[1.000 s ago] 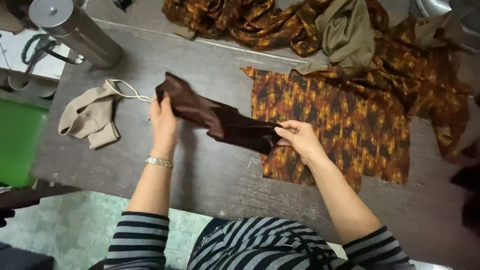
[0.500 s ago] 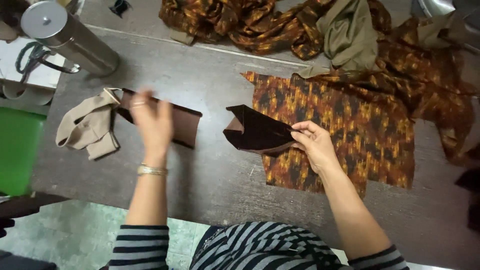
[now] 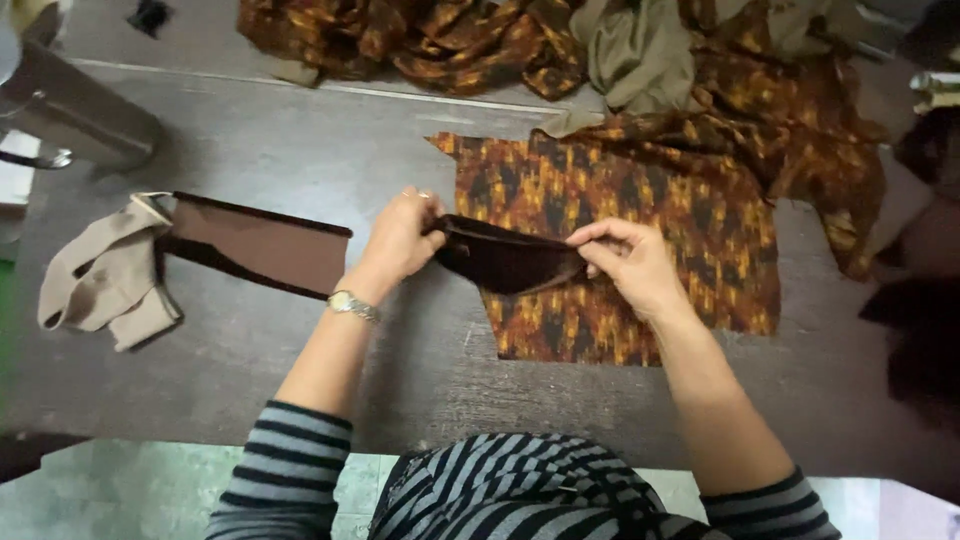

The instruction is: The person folds a piece of brown fabric and places it on a patterned textile. They then use a yellow ruler to measure the brown fabric and mark it with a small white piece of chalk. The person also handles a small container of chalk pieces.

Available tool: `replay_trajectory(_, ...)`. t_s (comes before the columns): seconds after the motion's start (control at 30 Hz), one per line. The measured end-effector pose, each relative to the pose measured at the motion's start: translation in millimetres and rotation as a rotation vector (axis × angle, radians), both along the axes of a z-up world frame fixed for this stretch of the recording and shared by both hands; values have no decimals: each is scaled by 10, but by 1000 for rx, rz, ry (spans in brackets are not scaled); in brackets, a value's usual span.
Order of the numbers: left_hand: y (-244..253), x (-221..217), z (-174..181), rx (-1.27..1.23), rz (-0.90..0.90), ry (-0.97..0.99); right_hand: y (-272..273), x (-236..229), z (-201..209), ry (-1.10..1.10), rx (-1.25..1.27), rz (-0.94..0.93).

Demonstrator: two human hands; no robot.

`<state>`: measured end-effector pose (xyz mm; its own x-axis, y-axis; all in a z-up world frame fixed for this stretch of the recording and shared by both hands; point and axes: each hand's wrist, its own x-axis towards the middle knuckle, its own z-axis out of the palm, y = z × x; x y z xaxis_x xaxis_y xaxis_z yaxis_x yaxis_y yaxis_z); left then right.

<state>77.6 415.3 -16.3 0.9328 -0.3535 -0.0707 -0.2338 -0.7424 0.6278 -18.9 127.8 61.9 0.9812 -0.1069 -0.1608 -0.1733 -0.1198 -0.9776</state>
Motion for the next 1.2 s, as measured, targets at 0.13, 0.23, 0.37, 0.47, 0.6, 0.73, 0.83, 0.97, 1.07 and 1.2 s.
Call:
replay_trajectory(0.13,-87,-245,474,-300,18,-25,-258,-76,94,-62,12,-48)
replay_trajectory(0.23,-188,-537,612,-429,-121,-268,-445,-245,246,-247,-174,19)
replay_trajectory(0.37,-181,-963,211,-189,-309,-236,-704,-611,-132,-241,-339,74)
replay_trajectory(0.47,-119,-1172,54,-105,-306,-206,-725,-862,-282,-131,-335,52)
replay_trajectory(0.6,-188,-1284,176,-143,-167,-170,-695,-989,-352,-17,-185,-41)
replay_trajectory(0.73,-379,-1260,113,-112,-140,-256,-648,-1002,-432,-14,-158,-77)
replay_trajectory(0.83,-473,-1224,-10,45,-201,-297,-635,-950,-433,-29,-243,-46)
replay_trajectory(0.97,-497,-1147,-27,97,-242,-273,-653,-886,-377,-127,-572,86)
replay_trajectory(1.07,-488,-1100,325,-73,-197,-206,-708,-840,-392,-152,-694,107)
replay_trajectory(1.2,-488,-1052,653,-396,-73,-75,-804,-769,-255,-194,-668,34)
